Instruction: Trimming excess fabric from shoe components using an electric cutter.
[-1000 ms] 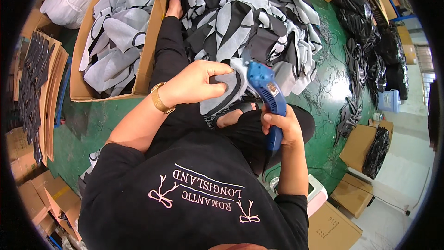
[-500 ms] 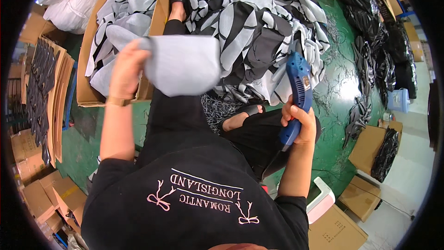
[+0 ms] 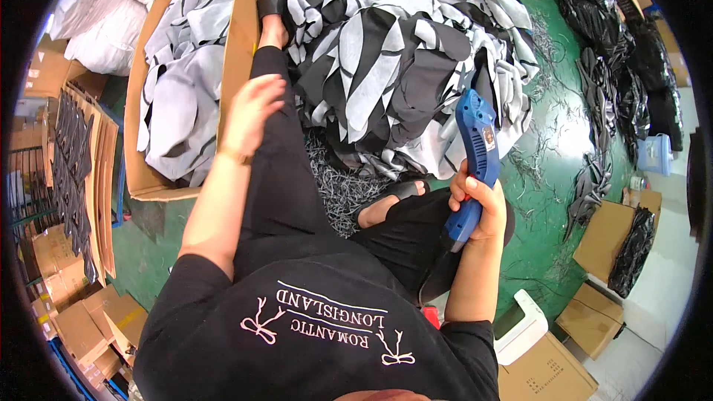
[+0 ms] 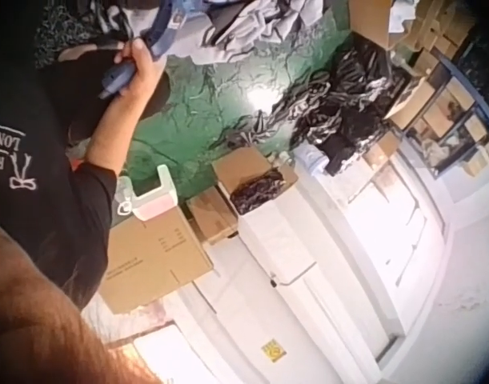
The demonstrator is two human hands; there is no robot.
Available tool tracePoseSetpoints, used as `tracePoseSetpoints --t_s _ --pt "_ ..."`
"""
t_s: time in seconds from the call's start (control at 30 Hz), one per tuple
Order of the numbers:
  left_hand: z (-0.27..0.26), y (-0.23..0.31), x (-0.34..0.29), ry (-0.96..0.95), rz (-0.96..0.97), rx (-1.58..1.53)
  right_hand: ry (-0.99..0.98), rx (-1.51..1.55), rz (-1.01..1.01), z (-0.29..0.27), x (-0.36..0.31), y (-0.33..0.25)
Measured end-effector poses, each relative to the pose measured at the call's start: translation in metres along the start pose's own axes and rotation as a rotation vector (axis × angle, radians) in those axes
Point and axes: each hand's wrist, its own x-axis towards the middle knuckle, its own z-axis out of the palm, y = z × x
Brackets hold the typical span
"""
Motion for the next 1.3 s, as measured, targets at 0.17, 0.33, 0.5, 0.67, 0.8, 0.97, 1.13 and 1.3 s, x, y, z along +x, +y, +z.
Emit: tracePoseSetpoints --t_s 0.17,0.33,0.5,0.67,0.8,0.97,1.13,1.3 --pt "0.127 -0.044 0.094 -0.256 -0.081 0.316 0.059 0.042 0.033 -0.007 0.003 0.0" --pt "0.178 -0.079 0.182 -0.063 0.153 0.464 0.064 0.058 0.046 -0.008 0.014 -0.002" --pt "0.203 -0.071 0.168 -0.082 0.025 0.567 0.104 0.024 0.066 -0.018 0.018 -0.003" --pt "0.177 -0.047 0.116 -0.193 -0.298 -0.182 0.092 -0.029 0.067 -0.019 0.022 -0.004" --pt "0.149 -0.026 0.052 -0.295 -0.309 -0.389 0.149 -0.186 0.046 -0.014 0.026 -0.002" --pt "0.138 -0.018 -0.03 -0.412 -0.277 -0.59 0.165 -0.468 -0.119 0.026 0.032 0.008" --pt "0.128 -0.008 -0.086 -0.515 -0.355 -0.794 0.146 -0.738 -0.233 0.063 0.026 0.035" --pt "0.11 0.021 -0.117 -0.526 -0.331 -0.694 0.153 -0.866 -0.31 0.085 0.007 0.04"
